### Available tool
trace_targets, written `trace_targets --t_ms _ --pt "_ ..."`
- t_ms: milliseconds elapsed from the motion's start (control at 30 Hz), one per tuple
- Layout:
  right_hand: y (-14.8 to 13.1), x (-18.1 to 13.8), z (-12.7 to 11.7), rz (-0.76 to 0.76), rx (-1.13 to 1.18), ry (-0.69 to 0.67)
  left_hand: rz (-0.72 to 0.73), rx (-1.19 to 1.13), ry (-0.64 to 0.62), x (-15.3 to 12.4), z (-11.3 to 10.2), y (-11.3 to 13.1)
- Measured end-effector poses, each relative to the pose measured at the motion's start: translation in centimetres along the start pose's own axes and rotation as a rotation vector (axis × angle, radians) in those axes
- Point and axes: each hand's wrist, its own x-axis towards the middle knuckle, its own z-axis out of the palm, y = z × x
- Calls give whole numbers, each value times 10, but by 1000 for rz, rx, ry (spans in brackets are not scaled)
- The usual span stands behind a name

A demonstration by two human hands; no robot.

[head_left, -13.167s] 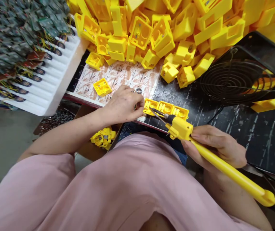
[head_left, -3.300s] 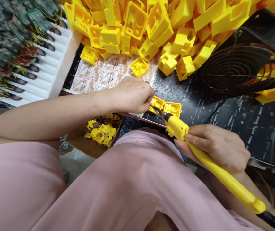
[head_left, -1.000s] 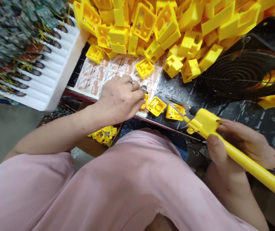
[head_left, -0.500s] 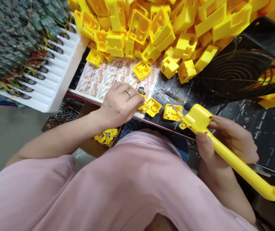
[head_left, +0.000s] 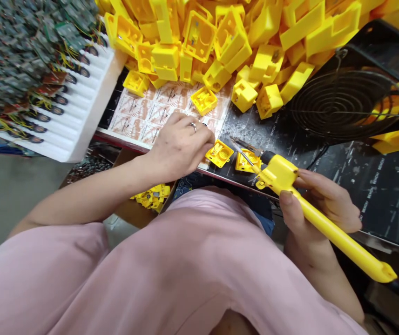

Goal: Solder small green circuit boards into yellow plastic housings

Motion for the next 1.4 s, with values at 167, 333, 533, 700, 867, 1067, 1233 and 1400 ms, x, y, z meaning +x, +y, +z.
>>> trace_targets --t_ms 167,333,533,700,867,1067,1233,1400 --pt "-6 4 5 -109 -50 81 -168 30 -109 8 18 7" --pt "-9 2 2 -75 -33 56 -56 113 -113 8 14 8" --pt "-26 8 1 -124 -18 4 -124 -31 -100 7 21 2" --pt "-40 24 -2 -326 -17 -150 -134 -49 -91 6 23 3" --pt "-45 31 5 -427 -123 -136 -121 -84 -105 5 23 2" --pt "-48 35 5 -459 -118 -245 -115 -91 -115 10 22 5" --pt "-51 33 -13 -355 -115 -273 -123 -106 -153 12 20 5" --pt "-42 23 -20 -207 -18 -246 -105 -106 -158 13 16 2"
